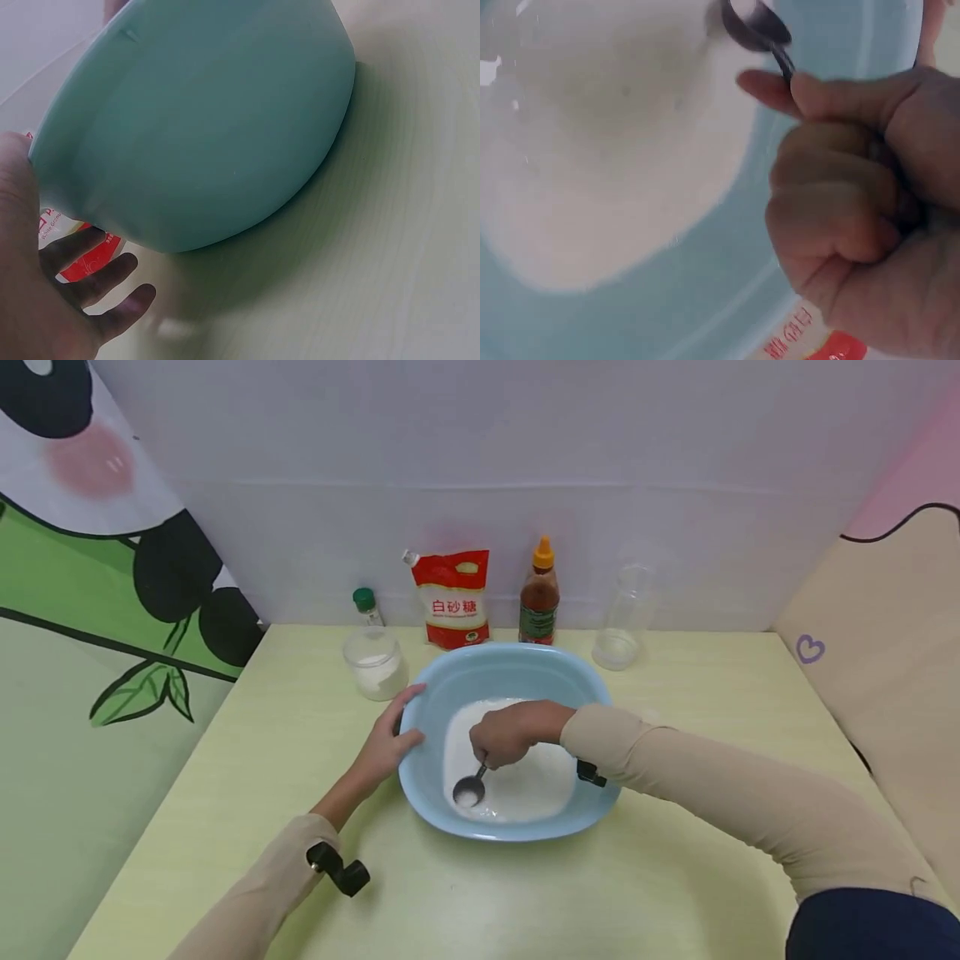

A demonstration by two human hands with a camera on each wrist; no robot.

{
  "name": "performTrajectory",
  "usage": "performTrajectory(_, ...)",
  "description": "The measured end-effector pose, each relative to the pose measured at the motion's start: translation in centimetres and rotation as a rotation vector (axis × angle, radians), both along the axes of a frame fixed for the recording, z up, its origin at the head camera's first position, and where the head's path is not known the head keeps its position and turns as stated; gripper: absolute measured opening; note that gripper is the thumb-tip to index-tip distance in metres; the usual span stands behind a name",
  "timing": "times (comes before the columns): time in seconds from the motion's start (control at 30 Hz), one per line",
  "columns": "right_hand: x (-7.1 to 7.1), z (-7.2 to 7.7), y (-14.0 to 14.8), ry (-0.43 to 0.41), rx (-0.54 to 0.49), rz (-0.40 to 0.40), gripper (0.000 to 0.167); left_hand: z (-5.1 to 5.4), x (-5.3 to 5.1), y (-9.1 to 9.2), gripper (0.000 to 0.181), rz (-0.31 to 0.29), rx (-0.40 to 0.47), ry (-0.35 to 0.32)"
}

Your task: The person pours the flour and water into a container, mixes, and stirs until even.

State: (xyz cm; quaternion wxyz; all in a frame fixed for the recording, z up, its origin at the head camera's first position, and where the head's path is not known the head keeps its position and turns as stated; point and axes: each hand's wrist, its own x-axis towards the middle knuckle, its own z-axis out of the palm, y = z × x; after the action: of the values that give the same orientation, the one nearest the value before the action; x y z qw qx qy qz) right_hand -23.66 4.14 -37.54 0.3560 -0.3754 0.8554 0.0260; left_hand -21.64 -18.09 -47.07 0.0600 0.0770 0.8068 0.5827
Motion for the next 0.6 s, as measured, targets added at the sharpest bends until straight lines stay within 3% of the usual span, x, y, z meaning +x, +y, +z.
performTrajectory(0.1,-0.6,0.0,-0.6,0.147,-0.001,-0.022,0.025,-0.1,0.0,0.0,0.073,0.003,0.001,-0.001)
performTrajectory(0.17,-0.9,0.0,-0.9,0.188,0.006,-0.037,0.029,-0.2,0.0,0.0,0.073,0.009,-0.003,-0.002)
performTrajectory(0.23,-0.8,-0.1,-1.1,0.152,-0.003,-0.03,0.029,-0.2,0.1,0.0,0.073,0.01,-0.002,-0.001)
performTrajectory(0.4,0.8,-0.4,-1.1,0.036,-0.015,0.081,0.024,-0.3,0.0,0.0,0.073,-0.001,0.005,0.017)
performTrajectory(0.53,1.6,0.1,-0.1,0.039,0.122,0.164,0.022,-0.3,-0.1,0.0,0.072,-0.002,0.0,0.017)
performTrajectory(0.6,1.5,0.5,0.6,0.033,0.198,0.163,0.021,-0.4,-0.1,-0.1,0.072,0.002,0.003,0.01)
